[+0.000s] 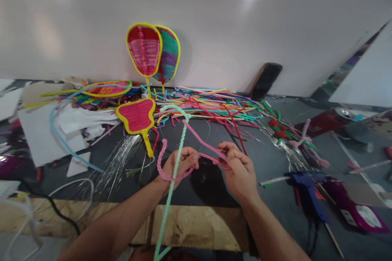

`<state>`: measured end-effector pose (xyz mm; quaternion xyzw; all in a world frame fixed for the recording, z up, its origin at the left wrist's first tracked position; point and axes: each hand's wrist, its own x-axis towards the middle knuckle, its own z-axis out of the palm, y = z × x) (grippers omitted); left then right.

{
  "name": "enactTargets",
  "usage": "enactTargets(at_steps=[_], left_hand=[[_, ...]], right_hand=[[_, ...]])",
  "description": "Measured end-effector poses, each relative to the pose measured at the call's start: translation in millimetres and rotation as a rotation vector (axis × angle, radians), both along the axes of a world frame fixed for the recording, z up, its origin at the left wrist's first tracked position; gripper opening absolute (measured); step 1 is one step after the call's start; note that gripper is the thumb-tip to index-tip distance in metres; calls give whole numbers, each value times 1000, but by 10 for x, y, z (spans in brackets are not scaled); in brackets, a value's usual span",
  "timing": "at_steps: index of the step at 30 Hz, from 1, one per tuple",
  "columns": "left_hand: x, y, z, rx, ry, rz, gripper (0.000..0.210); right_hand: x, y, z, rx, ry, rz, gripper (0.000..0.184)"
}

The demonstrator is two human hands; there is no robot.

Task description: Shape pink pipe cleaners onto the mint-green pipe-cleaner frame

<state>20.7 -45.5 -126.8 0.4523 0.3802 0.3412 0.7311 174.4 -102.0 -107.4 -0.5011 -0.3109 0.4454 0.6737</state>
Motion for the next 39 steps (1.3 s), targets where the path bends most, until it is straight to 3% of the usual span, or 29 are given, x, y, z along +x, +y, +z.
enactTargets(at_steps=[5, 20, 25, 29, 35, 38, 39], left_hand=[[22, -18, 2, -59, -41, 36, 31], [41, -32, 33, -210, -225, 41, 25], [29, -43, 57, -277, -270, -4, 25], [29, -38, 74, -308, -275, -17, 27], [11, -15, 42, -148, -106, -64, 27], [-13, -22, 34, -100, -18, -188, 31], [-20, -28, 37, -102, -14, -211, 32]], right_hand=[[-25, -29, -9, 22, 23, -98, 21], [-6, -109, -12, 238, -433, -152, 24], [-18, -166, 78, 381, -753, -200, 22], [-14, -199, 105, 461, -918, -152, 21], [-28, -172, 103, 394, -873, -81, 17], [-18, -129, 108, 317, -691, -44, 7], [-5, -107, 108, 295, -566, -50, 12]])
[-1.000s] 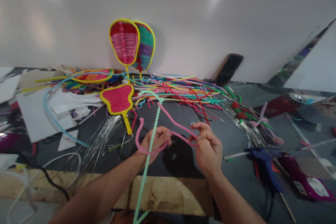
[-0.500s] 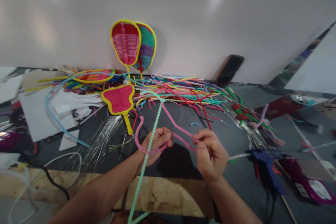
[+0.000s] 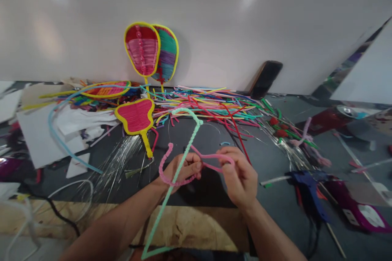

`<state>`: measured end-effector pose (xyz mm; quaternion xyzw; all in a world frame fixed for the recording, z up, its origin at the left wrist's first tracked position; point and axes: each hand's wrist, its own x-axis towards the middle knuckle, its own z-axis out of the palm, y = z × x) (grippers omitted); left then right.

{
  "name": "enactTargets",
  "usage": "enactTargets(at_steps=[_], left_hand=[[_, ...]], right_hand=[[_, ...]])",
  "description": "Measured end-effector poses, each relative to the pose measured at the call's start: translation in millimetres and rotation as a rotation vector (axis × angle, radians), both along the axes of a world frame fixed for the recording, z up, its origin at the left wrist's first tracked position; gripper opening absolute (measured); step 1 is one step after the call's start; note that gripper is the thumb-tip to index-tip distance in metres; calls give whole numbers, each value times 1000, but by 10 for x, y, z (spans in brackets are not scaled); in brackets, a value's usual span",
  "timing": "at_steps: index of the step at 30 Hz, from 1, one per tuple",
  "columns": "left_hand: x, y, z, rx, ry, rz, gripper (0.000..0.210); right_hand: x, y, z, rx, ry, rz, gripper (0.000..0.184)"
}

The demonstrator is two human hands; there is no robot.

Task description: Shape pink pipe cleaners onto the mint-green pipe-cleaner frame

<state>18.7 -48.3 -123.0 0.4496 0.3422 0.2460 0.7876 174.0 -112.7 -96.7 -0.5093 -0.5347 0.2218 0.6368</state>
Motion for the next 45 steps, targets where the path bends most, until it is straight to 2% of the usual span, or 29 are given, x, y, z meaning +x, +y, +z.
enactTargets(at_steps=[3, 4, 6, 7, 8, 10, 12, 15, 18, 23, 25, 29, 32, 37, 42, 45], left_hand=[[-17, -21, 23, -61, -46, -18, 34], [-23, -28, 34, -90, -76, -28, 35], [-32, -43, 57, -134, -133, -66, 36], [-36, -50, 66, -146, -151, -86, 36], [-39, -56, 74, -154, -163, -105, 35], [-42, -66, 81, -156, -168, -141, 36], [-42, -71, 75, -155, -185, -148, 36], [-37, -71, 52, -165, -222, -137, 36], [-29, -75, 44, -192, -209, -140, 39], [-27, -92, 77, -199, -191, -179, 42], [-38, -94, 81, -190, -187, -222, 39], [-57, -93, 45, -170, -178, -274, 33], [-63, -83, 18, -161, -204, -243, 31], [-77, -31, 70, -138, -307, -85, 28], [-57, -21, 103, -191, -316, -48, 27], [-41, -45, 74, -221, -299, -86, 27]], right_hand=[[62, 87, -18, -86, 485, 2, 39], [83, 116, -31, -137, 603, 2, 40], [109, 157, -61, -244, 668, -9, 23], [109, 164, -75, -299, 630, 23, 12], [102, 162, -87, -344, 569, 77, 15], [69, 139, -100, -406, 456, 232, 35], [29, 109, -102, -427, 399, 367, 40], [-5, 94, -108, -411, 387, 436, 27], [4, 114, -129, -394, 354, 393, 12], [18, 135, -150, -392, 260, 379, 16], [2, 132, -148, -359, 138, 347, 19], [-8, 136, -145, -262, -250, 220, 23], [49, 150, -155, -236, -474, 125, 24], [183, 176, -198, -283, -721, -16, 23], [188, 174, -202, -259, -812, -44, 9], [149, 150, -173, -186, -784, -44, 25]])
